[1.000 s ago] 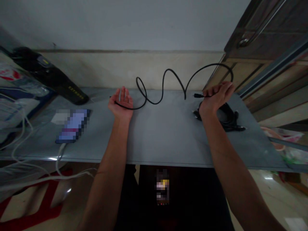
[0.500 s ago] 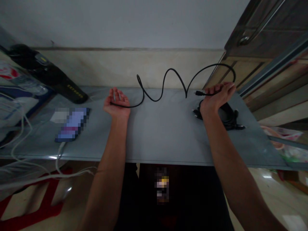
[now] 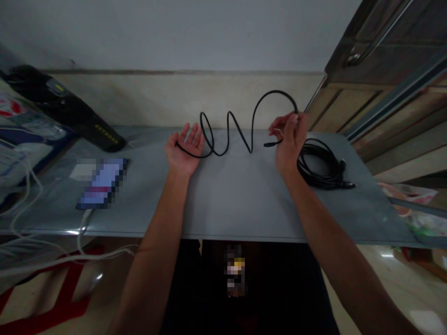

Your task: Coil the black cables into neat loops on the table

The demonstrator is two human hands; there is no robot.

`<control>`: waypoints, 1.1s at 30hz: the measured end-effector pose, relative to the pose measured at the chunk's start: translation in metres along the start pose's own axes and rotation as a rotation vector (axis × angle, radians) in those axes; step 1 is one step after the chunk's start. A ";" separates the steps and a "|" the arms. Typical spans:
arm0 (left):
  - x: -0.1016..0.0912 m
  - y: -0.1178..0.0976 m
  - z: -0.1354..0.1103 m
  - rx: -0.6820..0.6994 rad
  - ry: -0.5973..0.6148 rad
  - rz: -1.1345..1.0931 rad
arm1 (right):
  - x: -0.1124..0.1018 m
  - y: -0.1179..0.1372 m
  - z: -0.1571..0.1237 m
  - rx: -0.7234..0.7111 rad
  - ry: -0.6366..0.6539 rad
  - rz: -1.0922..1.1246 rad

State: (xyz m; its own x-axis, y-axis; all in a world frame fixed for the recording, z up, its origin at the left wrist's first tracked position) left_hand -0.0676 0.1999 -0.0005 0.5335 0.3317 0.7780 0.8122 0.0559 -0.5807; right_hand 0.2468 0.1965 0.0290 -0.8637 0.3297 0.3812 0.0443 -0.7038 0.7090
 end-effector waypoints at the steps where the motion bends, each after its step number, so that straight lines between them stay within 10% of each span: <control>1: 0.003 0.004 -0.002 -0.014 0.036 0.043 | 0.008 0.007 -0.010 -0.038 0.102 -0.056; 7: 0.016 0.021 -0.015 -0.097 0.199 0.288 | 0.036 0.017 -0.068 -0.222 0.790 -0.339; 12: 0.028 0.029 -0.027 -0.086 0.223 0.402 | 0.042 0.002 -0.097 -0.200 1.099 -0.509; 23: 0.039 0.026 -0.040 -0.062 0.197 0.340 | 0.045 0.010 -0.096 -0.330 0.938 -0.449; 33: 0.033 0.021 -0.047 -0.187 0.239 0.342 | 0.045 0.011 -0.103 -0.266 1.058 -0.584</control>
State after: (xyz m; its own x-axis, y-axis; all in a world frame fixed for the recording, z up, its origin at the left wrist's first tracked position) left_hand -0.0220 0.1678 0.0239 0.8004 0.0732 0.5950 0.5965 -0.1969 -0.7781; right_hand 0.1562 0.1384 -0.0071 -0.7058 0.0537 -0.7064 -0.4807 -0.7687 0.4219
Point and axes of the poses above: each hand's wrist, its own z-axis towards the middle knuckle, its own x-axis out of the palm, y = z × x, the point moved 3 cm from there along z, towards the middle knuckle, and after that the axes turned 9 degrees about -y, right-handed, at the moved point
